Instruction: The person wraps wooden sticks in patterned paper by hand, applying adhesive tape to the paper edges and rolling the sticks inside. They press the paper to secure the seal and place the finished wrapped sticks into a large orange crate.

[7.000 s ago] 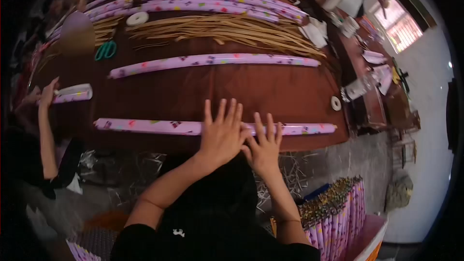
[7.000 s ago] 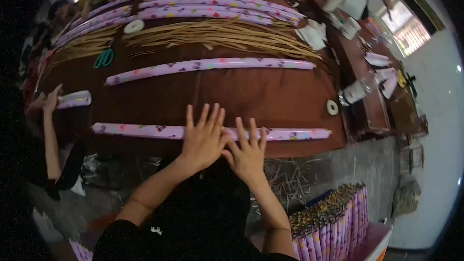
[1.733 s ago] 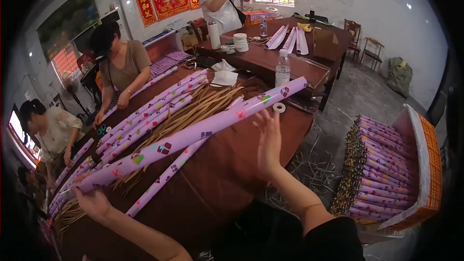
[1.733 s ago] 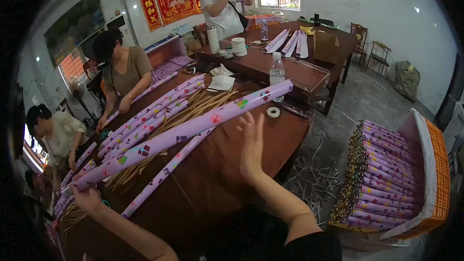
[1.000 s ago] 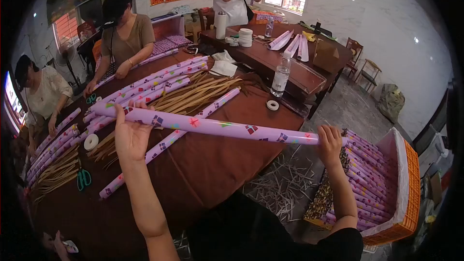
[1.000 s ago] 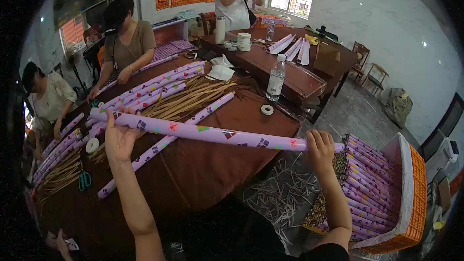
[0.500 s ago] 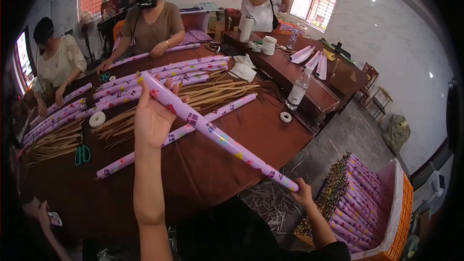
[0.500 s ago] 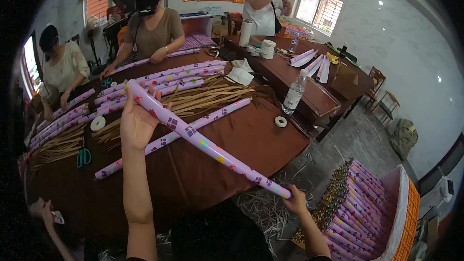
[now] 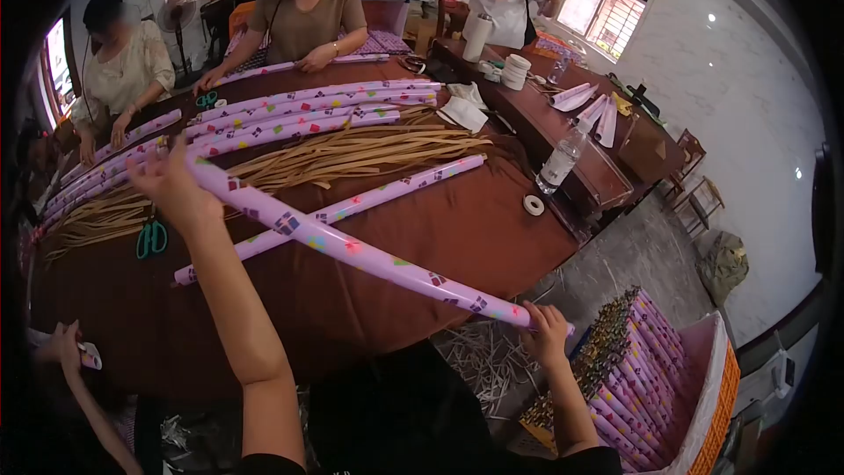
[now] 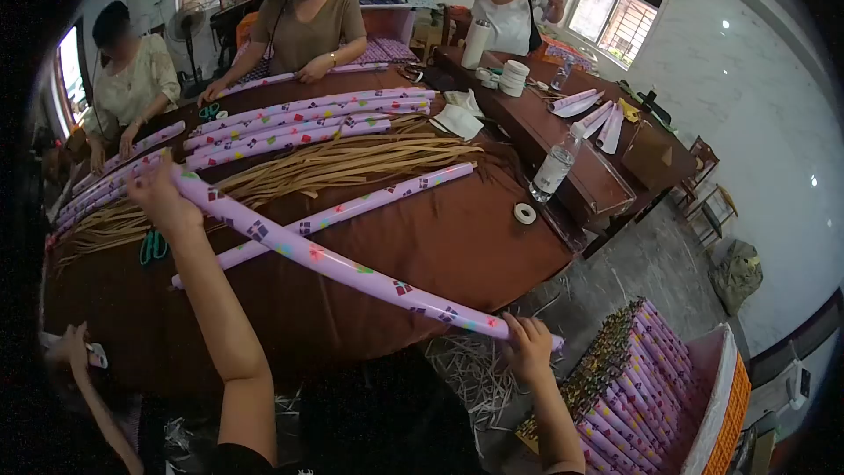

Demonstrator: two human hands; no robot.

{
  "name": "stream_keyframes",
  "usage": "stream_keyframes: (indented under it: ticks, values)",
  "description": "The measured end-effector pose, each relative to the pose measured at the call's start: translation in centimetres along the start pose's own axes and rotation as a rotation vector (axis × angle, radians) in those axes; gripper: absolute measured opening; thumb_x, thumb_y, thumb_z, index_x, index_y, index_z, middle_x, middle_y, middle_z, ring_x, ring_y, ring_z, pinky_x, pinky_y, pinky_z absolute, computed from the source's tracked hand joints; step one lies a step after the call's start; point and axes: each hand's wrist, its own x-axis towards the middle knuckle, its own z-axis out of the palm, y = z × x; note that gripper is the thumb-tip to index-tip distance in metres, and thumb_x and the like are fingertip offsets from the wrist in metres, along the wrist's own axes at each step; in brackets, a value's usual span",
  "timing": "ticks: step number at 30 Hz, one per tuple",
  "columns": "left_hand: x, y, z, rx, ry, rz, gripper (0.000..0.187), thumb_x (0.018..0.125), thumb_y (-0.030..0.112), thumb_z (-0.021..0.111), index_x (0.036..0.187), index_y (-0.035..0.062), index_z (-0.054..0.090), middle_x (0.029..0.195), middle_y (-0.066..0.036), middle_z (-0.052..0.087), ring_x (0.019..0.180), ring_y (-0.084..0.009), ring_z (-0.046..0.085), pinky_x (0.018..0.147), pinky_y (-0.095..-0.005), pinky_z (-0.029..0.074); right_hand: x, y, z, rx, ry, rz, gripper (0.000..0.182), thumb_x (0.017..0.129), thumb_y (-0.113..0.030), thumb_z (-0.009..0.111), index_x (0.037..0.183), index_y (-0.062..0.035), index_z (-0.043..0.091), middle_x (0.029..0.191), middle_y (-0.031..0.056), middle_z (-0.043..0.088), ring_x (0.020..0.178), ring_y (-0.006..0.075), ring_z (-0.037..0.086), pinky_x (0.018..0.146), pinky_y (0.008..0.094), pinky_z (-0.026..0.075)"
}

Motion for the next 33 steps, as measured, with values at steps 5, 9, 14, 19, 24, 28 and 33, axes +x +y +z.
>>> stream_keyframes:
  ticks: [5, 9, 14, 19, 24, 28, 33]
  values:
    - [-2.4, 8.8, -0.9, 0.086, 0.070, 0.602, 0.052, 0.089, 0.000, 0.060, 0.136, -0.0008, 0.038, 0.135, -0.015, 0.044, 0.129, -0.0247, 0.043, 0.105, -0.0371, 0.039, 8.5, -0.6, 0.6, -0.035, -0.163, -0.315, 0.057, 0.068, -0.020, 0.073, 0.123, -0.0104, 0.060, 0.091, 0.0066, 0.057, 0.082, 0.0262, 0.055, 0.073, 0.0383, 0.044]
    - [-4.0, 9.9, -0.4, -0.103, -0.195, 0.497, 0.036, 0.096, 0.009, 0.054, 0.130, 0.0005, 0.047, 0.132, -0.013, 0.051, 0.122, -0.0220, 0.052, 0.102, -0.0362, 0.040, 14.2, -1.0, 2.9, 0.077, -0.299, -0.446, 0.049, 0.078, -0.032, 0.073, 0.120, -0.0097, 0.062, 0.101, 0.0082, 0.058, 0.095, 0.0277, 0.055, 0.085, 0.0406, 0.043]
    - [-2.2, 4.3, 1.1, -0.083, -0.180, 0.301, 0.023, 0.094, 0.009, 0.057, 0.115, 0.0006, 0.056, 0.112, -0.008, 0.061, 0.110, -0.0177, 0.057, 0.098, -0.0324, 0.041, 20.3, -3.9, 6.5, 0.244, -0.246, -0.391, 0.051, 0.079, -0.036, 0.074, 0.120, -0.0091, 0.062, 0.121, 0.0118, 0.058, 0.118, 0.0310, 0.051, 0.100, 0.0438, 0.038]
    - [-3.2, -2.5, 1.9, 0.162, -0.485, -0.134, 0.015, 0.093, 0.008, 0.057, 0.106, 0.0029, 0.059, 0.098, -0.004, 0.061, 0.090, -0.0123, 0.057, 0.082, -0.0256, 0.045, 28.1, -9.0, 16.0, 0.288, -0.174, -0.449, 0.064, 0.076, -0.036, 0.076, 0.131, -0.0117, 0.054, 0.129, 0.0107, 0.056, 0.122, 0.0323, 0.048, 0.102, 0.0455, 0.037]
    - [-5.2, -5.5, 1.9, 0.468, -0.984, -0.206, 0.020, 0.095, 0.018, 0.059, 0.105, 0.0007, 0.063, 0.093, -0.006, 0.065, 0.085, -0.0135, 0.060, 0.077, -0.0284, 0.048, 31.0, -9.7, 21.0, 0.300, -0.390, -0.511, 0.044, 0.079, -0.033, 0.073, 0.114, -0.0084, 0.064, 0.100, 0.0103, 0.061, 0.099, 0.0320, 0.056, 0.093, 0.0436, 0.039]
    - [-5.3, -3.0, 2.2, 0.439, -0.960, -0.119, 0.021, 0.096, 0.017, 0.059, 0.107, -0.0003, 0.061, 0.091, -0.008, 0.065, 0.085, -0.0135, 0.060, 0.077, -0.0292, 0.049, 31.3, -12.4, 15.6, 0.311, -0.183, -0.566, 0.040, 0.080, -0.027, 0.072, 0.114, -0.0071, 0.064, 0.095, 0.0109, 0.061, 0.094, 0.0308, 0.056, 0.087, 0.0413, 0.041]
    - [-2.6, 1.5, 1.3, 0.484, -0.695, 0.525, 0.028, 0.093, 0.014, 0.062, 0.118, 0.0016, 0.057, 0.115, -0.016, 0.060, 0.113, -0.0260, 0.055, 0.096, -0.0363, 0.042, 30.4, -12.5, 9.0, 0.358, -0.070, -0.419, 0.037, 0.082, -0.013, 0.067, 0.118, -0.0054, 0.062, 0.092, 0.0126, 0.060, 0.090, 0.0330, 0.055, 0.084, 0.0420, 0.043]
